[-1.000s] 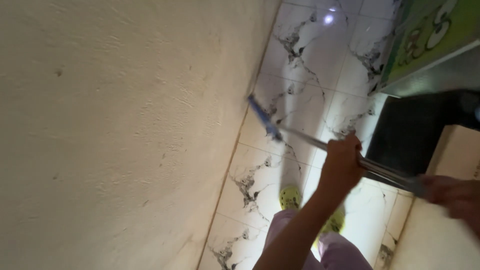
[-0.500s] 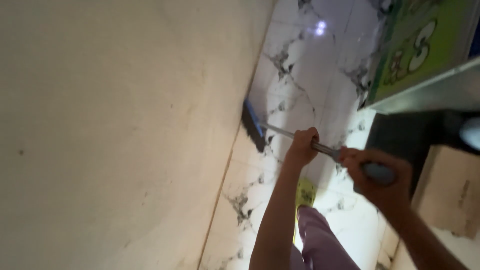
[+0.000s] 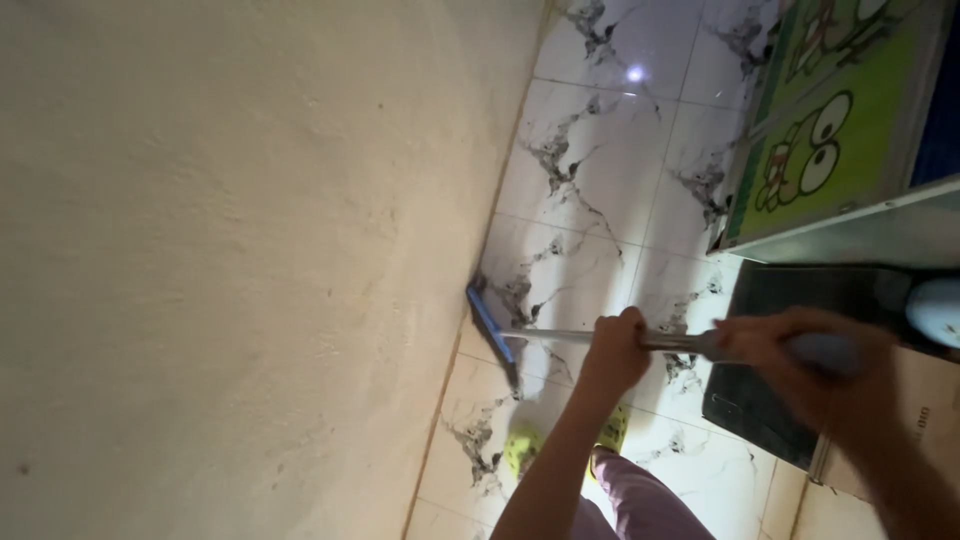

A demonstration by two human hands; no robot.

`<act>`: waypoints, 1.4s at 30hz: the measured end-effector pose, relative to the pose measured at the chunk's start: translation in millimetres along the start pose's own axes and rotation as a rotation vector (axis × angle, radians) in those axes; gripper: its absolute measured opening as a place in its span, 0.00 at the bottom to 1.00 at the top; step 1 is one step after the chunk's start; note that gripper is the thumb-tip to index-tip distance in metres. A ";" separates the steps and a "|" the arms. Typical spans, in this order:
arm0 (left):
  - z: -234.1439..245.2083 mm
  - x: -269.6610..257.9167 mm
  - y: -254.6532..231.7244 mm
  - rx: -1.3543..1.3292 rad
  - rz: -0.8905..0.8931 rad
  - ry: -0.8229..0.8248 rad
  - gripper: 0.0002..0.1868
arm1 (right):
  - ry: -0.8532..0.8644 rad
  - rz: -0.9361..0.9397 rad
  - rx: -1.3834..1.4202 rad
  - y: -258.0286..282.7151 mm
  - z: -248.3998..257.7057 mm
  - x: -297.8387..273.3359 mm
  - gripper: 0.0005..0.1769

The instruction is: Sweep the floor near an entryway using a broom and move objects out of the way.

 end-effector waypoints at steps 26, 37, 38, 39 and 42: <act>-55.9 -192.2 -60.7 -0.003 -0.601 1.242 0.14 | -0.236 -1.794 0.627 -41.7 -121.0 -286.0 0.16; 4.5 -186.1 106.0 0.431 -0.293 1.401 0.09 | -0.315 -1.402 1.132 -175.0 -327.7 -294.4 0.18; 16.7 -161.6 116.6 0.555 -0.302 1.290 0.12 | -0.336 -1.303 1.103 -182.8 -342.8 -268.8 0.18; 12.3 -150.8 126.2 0.558 -0.304 1.297 0.12 | -0.340 -1.303 1.110 -175.2 -342.8 -251.9 0.18; 2.7 -114.2 122.8 0.662 -0.507 1.165 0.16 | -0.455 -1.206 1.279 -168.8 -325.6 -215.3 0.04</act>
Point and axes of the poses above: each hand's wrist, its own x-axis towards the middle knuckle, its own z-axis out of the back of the hand, y = z × x, the point moved 6 cm from there along x, towards the middle knuckle
